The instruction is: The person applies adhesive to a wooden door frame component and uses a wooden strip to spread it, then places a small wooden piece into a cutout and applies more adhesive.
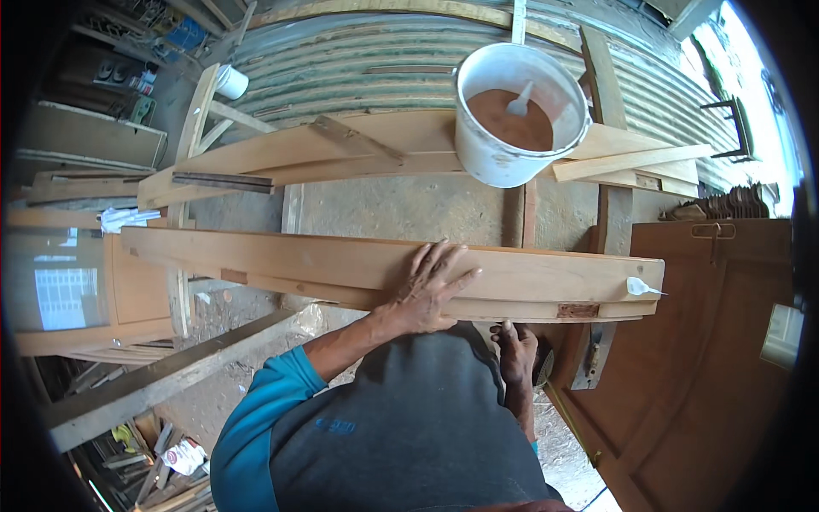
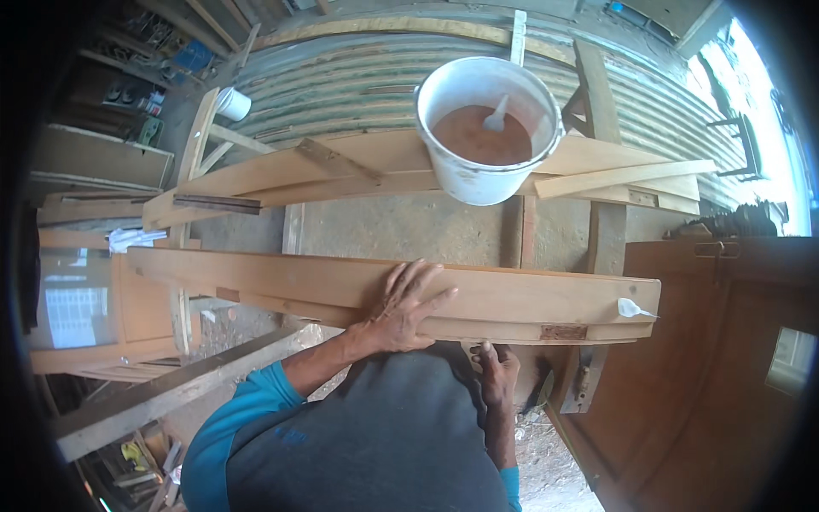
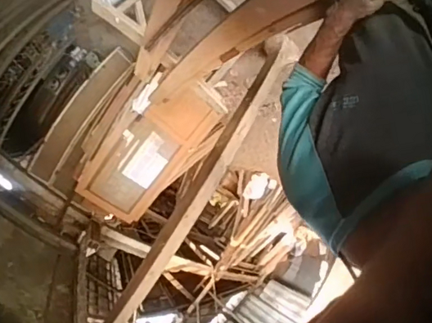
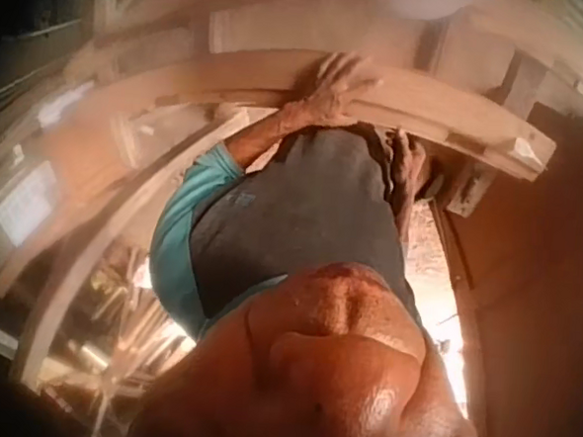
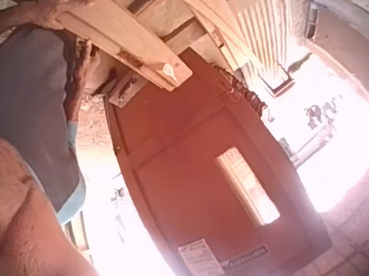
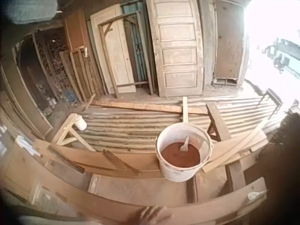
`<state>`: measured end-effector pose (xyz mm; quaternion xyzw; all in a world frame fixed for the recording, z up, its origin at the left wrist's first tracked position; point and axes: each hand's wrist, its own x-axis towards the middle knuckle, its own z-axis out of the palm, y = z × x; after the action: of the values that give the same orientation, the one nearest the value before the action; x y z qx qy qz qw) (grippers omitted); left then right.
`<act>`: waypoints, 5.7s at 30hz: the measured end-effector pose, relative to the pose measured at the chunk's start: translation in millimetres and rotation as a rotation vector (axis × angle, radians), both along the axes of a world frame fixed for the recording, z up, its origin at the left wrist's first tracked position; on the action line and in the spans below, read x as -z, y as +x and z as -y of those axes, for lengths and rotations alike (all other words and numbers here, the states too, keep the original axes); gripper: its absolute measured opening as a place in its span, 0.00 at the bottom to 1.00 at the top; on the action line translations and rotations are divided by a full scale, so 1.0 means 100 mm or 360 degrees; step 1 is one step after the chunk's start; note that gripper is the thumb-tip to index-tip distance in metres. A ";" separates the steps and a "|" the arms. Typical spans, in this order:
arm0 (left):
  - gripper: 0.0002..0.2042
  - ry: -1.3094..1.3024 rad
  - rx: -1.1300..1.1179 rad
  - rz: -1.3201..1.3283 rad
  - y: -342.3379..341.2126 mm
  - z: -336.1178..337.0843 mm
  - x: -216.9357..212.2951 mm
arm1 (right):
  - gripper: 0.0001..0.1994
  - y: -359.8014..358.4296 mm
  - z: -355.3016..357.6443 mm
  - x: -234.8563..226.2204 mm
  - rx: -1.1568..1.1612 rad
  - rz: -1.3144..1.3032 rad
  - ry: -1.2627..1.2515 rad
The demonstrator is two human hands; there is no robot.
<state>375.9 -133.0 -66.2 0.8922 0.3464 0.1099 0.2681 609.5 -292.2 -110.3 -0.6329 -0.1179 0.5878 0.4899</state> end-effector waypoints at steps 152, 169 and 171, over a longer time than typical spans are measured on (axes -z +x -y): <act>0.10 -0.1792 0.0187 0.0708 1.02 -0.91 -0.32 | 0.09 1.77 -1.55 -0.27 -0.0337 0.2157 0.0074; 0.09 -0.1688 0.0153 0.0707 1.04 -0.84 -0.29 | 0.11 1.54 -1.65 -0.61 -0.0052 0.2509 -0.0013; 0.09 -0.1677 0.0140 0.0754 1.00 -0.88 -0.27 | 0.14 1.32 -1.32 -0.73 0.0271 0.2373 0.0252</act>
<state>475.6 -44.6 -39.7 0.6030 0.2475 0.1081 0.7506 741.3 -159.9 -37.0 -0.8329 -0.4107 -0.0464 0.3680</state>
